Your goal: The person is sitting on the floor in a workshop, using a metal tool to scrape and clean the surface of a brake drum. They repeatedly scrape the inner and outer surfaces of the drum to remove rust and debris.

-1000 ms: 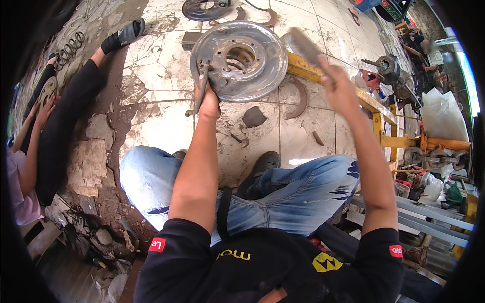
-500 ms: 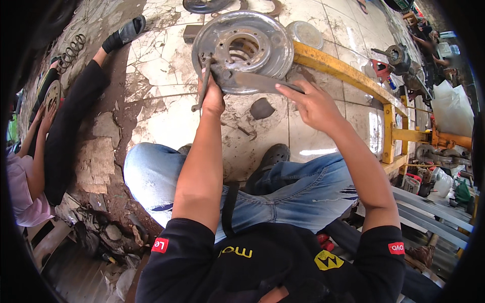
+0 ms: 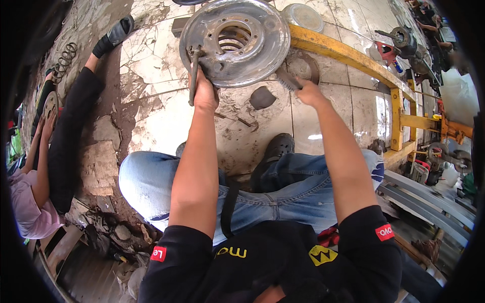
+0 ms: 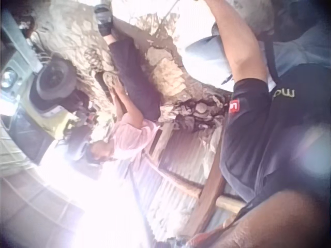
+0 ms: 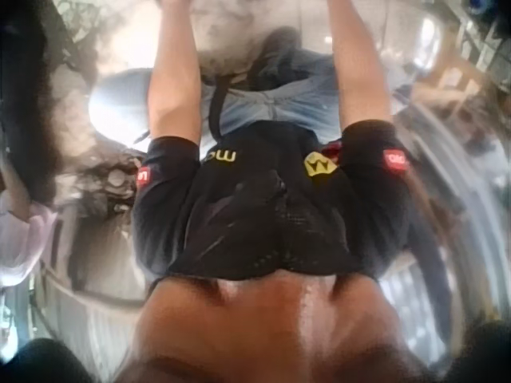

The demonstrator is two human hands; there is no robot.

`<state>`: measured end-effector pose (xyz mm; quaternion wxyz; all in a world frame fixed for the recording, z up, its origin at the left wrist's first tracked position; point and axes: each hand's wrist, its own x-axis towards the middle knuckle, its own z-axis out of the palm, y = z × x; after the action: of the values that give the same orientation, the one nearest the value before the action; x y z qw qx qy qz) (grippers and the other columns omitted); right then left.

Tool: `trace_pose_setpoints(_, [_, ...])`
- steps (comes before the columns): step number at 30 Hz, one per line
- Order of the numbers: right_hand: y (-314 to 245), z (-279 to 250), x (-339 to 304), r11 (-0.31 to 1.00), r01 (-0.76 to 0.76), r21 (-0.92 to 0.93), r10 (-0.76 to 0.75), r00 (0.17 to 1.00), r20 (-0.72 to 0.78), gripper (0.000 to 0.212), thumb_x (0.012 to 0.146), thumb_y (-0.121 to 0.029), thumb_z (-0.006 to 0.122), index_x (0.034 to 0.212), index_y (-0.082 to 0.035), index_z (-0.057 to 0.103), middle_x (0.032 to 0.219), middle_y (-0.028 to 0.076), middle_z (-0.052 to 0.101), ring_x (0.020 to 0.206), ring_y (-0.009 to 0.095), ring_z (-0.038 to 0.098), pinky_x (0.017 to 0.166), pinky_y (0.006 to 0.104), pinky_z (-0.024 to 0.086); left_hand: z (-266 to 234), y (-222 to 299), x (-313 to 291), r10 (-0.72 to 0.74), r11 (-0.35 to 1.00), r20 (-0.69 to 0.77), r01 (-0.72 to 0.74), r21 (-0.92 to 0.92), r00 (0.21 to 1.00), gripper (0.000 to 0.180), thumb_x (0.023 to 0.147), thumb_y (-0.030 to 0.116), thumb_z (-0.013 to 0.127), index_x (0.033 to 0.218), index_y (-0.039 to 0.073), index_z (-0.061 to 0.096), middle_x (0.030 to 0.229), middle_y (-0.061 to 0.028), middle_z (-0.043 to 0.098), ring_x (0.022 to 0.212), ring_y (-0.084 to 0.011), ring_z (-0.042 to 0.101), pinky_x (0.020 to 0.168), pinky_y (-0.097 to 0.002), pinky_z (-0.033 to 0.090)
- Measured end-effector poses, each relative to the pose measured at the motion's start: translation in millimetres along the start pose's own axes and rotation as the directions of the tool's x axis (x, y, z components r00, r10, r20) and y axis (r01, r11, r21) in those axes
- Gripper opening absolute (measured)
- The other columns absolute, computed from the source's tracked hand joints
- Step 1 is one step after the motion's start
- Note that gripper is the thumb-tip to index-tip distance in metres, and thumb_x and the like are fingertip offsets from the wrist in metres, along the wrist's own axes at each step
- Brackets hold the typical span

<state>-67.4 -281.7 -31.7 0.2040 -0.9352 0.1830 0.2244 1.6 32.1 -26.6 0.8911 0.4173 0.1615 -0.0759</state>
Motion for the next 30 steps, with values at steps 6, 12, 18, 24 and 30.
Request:
trace_pose_setpoints(6, [1.8, 71.5, 13.5, 0.976, -0.181, -0.123, 0.141, 0.949, -0.281, 0.061, 0.084, -0.021, 0.068, 0.142, -0.016, 0.05, 0.131, 0.016, 0.058, 0.125, 0.038, 0.052, 0.103, 0.0475, 0.044, 0.3, 6.9, -6.8, 0.021, 0.999, -0.032, -0.02, 0.03, 0.999, 0.056, 0.108, 0.044, 0.029, 0.151, 0.009, 0.032, 0.154, -0.0074, 0.036, 0.14, -0.0232, 0.037, 0.118, -0.0379, 0.03])
trace_pose_setpoints(12, [-36.7, 129.8, 11.6, 0.908, 0.212, -0.361, -0.223, 0.975, 0.01, 0.038, 0.083, -0.019, 0.068, 0.121, -0.016, 0.065, 0.128, 0.01, 0.058, 0.125, 0.028, 0.051, 0.104, 0.0468, 0.04, -2.2, 2.9, -8.2, 0.05, 0.998, -0.022, -0.05, 0.028, 0.999, 0.057, 0.108, 0.043, 0.03, 0.152, 0.008, 0.03, 0.154, -0.0089, 0.036, 0.141, -0.0245, 0.035, 0.119, -0.0406, 0.027])
trace_pose_setpoints(18, [-29.2, 163.3, 27.2, 0.923, 0.132, -0.36, -0.12, 0.991, 0.057, 0.033, 0.083, -0.021, 0.067, 0.115, -0.015, 0.068, 0.129, 0.01, 0.057, 0.13, 0.029, 0.048, 0.109, 0.0461, 0.036, 6.5, 0.6, -5.8, 0.054, 0.998, 0.001, -0.054, 0.041, 0.999, 0.057, 0.108, 0.043, 0.032, 0.151, 0.006, 0.031, 0.153, -0.0099, 0.036, 0.14, -0.0243, 0.036, 0.119, -0.0392, 0.027])
trace_pose_setpoints(24, [-46.9, 63.3, 16.9, 0.992, 0.034, 0.119, -0.016, 0.988, -0.151, 0.031, 0.084, -0.03, 0.066, 0.106, -0.009, 0.069, 0.107, 0.018, 0.07, 0.105, 0.033, 0.067, 0.09, 0.0433, 0.052, -5.3, -2.8, -2.2, 0.068, 0.998, -0.007, -0.068, 0.009, 0.998, 0.056, 0.108, 0.04, 0.034, 0.15, 0.004, 0.032, 0.152, -0.0104, 0.038, 0.139, -0.0235, 0.037, 0.118, -0.0384, 0.029])
trace_pose_setpoints(30, [-33.1, -48.7, 3.0, 0.907, 0.273, 0.319, -0.027, 0.796, -0.604, 0.022, 0.083, -0.024, 0.065, 0.093, -0.004, 0.067, 0.091, 0.018, 0.072, 0.082, 0.03, 0.069, 0.076, 0.0379, 0.052, -2.8, -5.9, 6.7, 0.021, 1.0, 0.016, -0.021, -0.007, 1.0, 0.054, 0.108, 0.039, 0.034, 0.15, 0.006, 0.032, 0.149, -0.0111, 0.04, 0.135, -0.0243, 0.042, 0.114, -0.0395, 0.035])
